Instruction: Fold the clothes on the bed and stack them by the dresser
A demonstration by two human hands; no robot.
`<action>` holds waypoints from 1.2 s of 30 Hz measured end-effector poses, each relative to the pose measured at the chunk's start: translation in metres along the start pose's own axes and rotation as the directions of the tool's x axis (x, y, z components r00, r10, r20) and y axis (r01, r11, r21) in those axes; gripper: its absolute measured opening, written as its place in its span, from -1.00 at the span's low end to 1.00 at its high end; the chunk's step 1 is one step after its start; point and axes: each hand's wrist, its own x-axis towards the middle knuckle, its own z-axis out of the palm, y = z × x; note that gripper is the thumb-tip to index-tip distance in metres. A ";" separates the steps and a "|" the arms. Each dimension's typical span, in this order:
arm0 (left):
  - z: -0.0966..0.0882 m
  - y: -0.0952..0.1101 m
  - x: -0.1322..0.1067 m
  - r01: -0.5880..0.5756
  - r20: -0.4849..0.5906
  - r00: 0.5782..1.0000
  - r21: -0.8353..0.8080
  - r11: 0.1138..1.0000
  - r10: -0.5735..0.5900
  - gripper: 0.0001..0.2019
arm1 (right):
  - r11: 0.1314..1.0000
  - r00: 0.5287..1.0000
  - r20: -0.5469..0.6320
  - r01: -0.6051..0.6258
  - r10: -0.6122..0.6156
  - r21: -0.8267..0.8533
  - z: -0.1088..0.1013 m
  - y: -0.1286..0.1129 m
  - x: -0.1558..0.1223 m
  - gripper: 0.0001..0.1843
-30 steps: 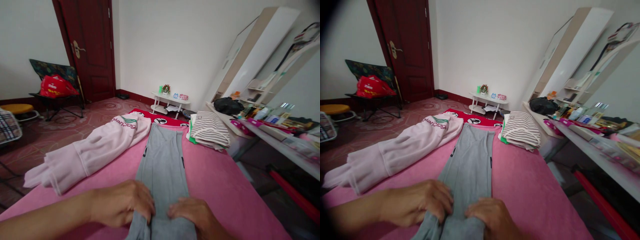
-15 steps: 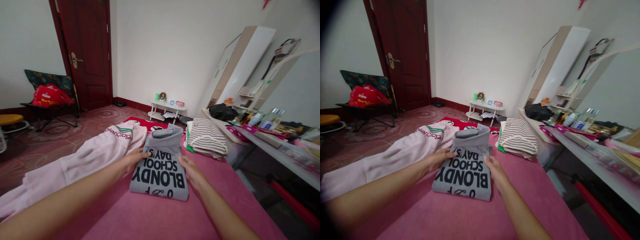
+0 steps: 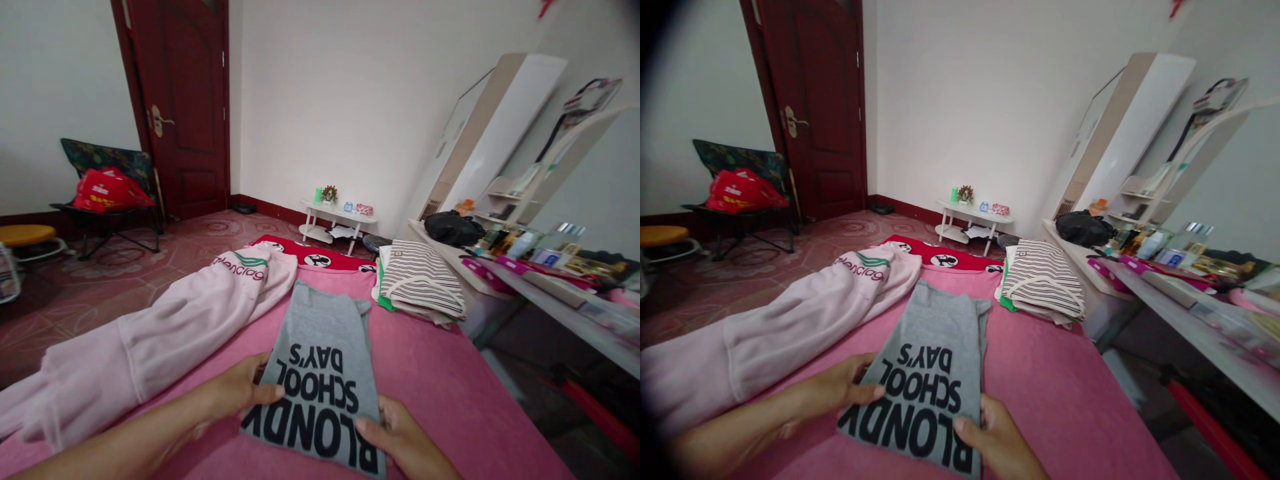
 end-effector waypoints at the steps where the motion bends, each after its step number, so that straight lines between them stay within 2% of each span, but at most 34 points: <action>1: -0.004 0.001 0.004 0.032 -0.076 0.997 0.005 0.999 -0.032 -0.37 | 0.998 0.998 -0.023 -0.055 0.055 0.010 -0.002 -0.002 0.001 -0.45; 3: -0.014 0.005 0.021 0.056 -0.235 0.971 0.015 0.998 -0.051 -0.24 | 0.995 0.987 -0.130 -0.095 0.100 0.044 -0.009 -0.009 0.013 -0.48; 5: -0.024 0.012 0.047 0.012 -0.347 0.938 0.010 1.000 -0.008 -0.09 | 0.997 0.965 -0.254 -0.042 0.059 0.070 -0.016 -0.020 0.035 -0.55; 7: -0.031 0.021 0.075 -0.035 -0.415 0.909 0.002 0.999 0.033 -0.01 | 0.997 0.938 -0.347 0.024 0.002 0.071 -0.021 -0.028 0.063 -0.59; 9: -0.035 0.026 0.100 -0.081 -0.441 0.893 0.037 0.996 0.089 -0.06 | 0.994 0.896 -0.440 0.096 -0.060 0.059 -0.023 -0.030 0.088 -0.59; 12: -0.033 0.024 0.125 -0.137 -0.437 0.876 0.181 0.974 0.204 -0.29 | 0.978 0.820 -0.548 0.206 -0.165 0.014 -0.023 -0.023 0.112 -0.49; 14: -0.030 0.018 0.132 -0.154 -0.453 0.850 0.271 0.950 0.267 -0.45 | 0.968 0.813 -0.539 0.251 -0.222 -0.020 -0.021 -0.019 0.115 -0.51; 17: -0.026 0.014 0.136 -0.225 -0.484 0.772 0.397 0.890 0.412 -0.64 | 0.944 0.803 -0.519 0.331 -0.293 -0.021 -0.017 -0.018 0.106 -0.70; 21: -0.027 0.021 0.140 -0.392 -0.371 0.679 0.546 0.740 0.633 -0.65 | 0.855 0.703 -0.634 0.504 -0.321 0.125 -0.022 -0.018 0.097 -0.79; 23: -0.032 0.022 0.147 -0.377 -0.367 0.680 0.567 0.733 0.634 -0.59 | 0.856 0.696 -0.663 0.492 -0.277 0.158 -0.032 -0.013 0.101 -0.82; 26: -0.041 0.014 0.159 -0.191 -0.424 0.715 0.647 0.738 0.556 -0.55 | 0.922 0.730 -0.645 0.374 -0.226 0.100 -0.047 -0.005 0.113 -0.77; 28: -0.045 0.008 0.163 -0.097 -0.433 0.709 0.722 0.685 0.557 -0.57 | 0.936 0.740 -0.625 0.350 -0.248 0.043 -0.053 -0.003 0.120 -0.68; 30: -0.048 0.005 0.166 -0.102 -0.424 0.678 0.755 0.648 0.600 -0.61 | 0.932 0.737 -0.616 0.362 -0.277 0.015 -0.054 -0.004 0.124 -0.65; 34: -0.052 0.010 0.168 -0.222 -0.479 0.585 0.682 0.697 0.655 -0.68 | 0.915 0.692 -0.647 0.402 -0.320 -0.022 -0.053 -0.007 0.128 -0.69; 36: -0.053 0.013 0.170 -0.228 -0.483 0.576 0.679 0.697 0.659 -0.70 | 0.919 0.685 -0.655 0.392 -0.319 -0.039 -0.057 -0.006 0.133 -0.69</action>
